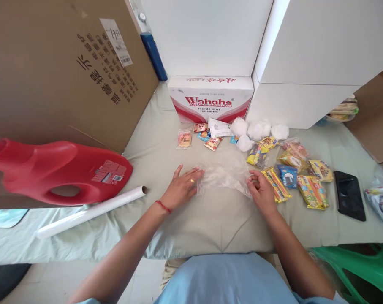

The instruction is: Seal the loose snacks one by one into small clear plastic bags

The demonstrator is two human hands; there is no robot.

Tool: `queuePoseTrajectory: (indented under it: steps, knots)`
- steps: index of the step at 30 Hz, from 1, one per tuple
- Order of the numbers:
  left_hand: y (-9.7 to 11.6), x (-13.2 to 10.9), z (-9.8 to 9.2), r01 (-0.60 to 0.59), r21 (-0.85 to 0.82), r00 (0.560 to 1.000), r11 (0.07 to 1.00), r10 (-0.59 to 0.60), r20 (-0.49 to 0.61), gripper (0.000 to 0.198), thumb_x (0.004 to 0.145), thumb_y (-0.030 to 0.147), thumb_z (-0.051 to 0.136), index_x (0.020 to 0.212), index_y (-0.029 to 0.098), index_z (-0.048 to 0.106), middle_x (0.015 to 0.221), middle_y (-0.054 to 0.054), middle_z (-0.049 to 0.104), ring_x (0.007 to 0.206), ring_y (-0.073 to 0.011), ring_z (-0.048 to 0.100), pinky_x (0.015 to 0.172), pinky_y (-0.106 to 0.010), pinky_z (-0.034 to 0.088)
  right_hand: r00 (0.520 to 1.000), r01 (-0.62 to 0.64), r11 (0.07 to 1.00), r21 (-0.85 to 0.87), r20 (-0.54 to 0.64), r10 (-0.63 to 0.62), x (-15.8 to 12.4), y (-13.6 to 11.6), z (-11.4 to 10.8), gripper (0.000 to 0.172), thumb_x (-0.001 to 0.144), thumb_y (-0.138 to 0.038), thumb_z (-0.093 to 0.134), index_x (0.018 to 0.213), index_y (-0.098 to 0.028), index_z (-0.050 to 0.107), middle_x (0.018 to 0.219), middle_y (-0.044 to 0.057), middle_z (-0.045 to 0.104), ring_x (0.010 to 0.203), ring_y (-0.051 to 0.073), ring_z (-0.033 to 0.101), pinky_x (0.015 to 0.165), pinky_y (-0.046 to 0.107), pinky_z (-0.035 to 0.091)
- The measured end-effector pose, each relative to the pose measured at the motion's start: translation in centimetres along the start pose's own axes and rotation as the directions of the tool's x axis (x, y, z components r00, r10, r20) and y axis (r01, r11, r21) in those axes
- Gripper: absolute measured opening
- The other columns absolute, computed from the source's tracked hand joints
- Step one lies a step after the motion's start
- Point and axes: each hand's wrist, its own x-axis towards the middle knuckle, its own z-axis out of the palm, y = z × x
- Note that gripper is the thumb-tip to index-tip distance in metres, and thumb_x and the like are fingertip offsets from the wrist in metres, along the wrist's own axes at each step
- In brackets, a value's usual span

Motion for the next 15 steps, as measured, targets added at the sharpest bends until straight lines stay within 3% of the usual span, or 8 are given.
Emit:
queuePoseTrajectory:
  steps: [3,7,11,15]
  knots:
    - [-2.1,-0.2,0.0,0.102,-0.087,0.990,0.991,-0.092,0.111,0.073,0.094,0.035,0.059,0.161,0.027,0.032,0.160,-0.015,0.049,0.148,-0.0295,0.047,0.127,-0.064,0.004,0.998,0.066,0.985,-0.162,-0.003,-0.068,-1.1,1.1,-1.4,0.036,0.097,-0.042,0.057,0.124,-0.019,0.061,0.095,0.005,0.069,0.063,0.017,0.060,0.065,0.034,0.053]
    - [-3.8,-0.6,-0.2,0.117,-0.175,0.977,0.978,-0.082,0.196,0.088,0.089,0.049,0.067,0.164,0.028,0.025,0.165,-0.016,0.041,0.153,-0.0310,0.039,0.128,-0.062,-0.002,0.980,0.197,0.894,-0.402,0.113,-0.165,-2.3,0.9,-3.8,0.028,0.099,-0.037,0.052,0.117,-0.019,0.066,0.102,0.010,0.071,0.083,0.024,0.066,0.076,0.040,0.055]
    - [-4.0,-0.5,-0.4,0.105,-0.231,0.976,0.967,-0.055,0.212,0.099,0.085,0.052,0.073,0.165,0.029,0.020,0.168,-0.016,0.034,0.156,-0.0321,0.034,0.128,-0.062,-0.004,0.935,0.356,0.761,-0.543,0.197,-0.296,-1.9,-2.5,-5.5,0.024,0.101,-0.035,0.053,0.107,-0.021,0.071,0.115,0.014,0.069,0.109,0.031,0.063,0.091,0.047,0.052]
    - [-3.9,-0.3,0.1,0.080,-0.220,0.989,0.972,-0.050,0.139,0.105,0.083,0.056,0.075,0.166,0.028,0.017,0.172,-0.018,0.024,0.159,-0.0331,0.024,0.129,-0.061,0.001,0.878,0.477,0.777,-0.410,0.258,-0.403,0.2,-7.4,-3.3,0.021,0.103,-0.031,0.054,0.115,-0.023,0.070,0.112,0.011,0.070,0.106,0.027,0.063,0.093,0.042,0.052]
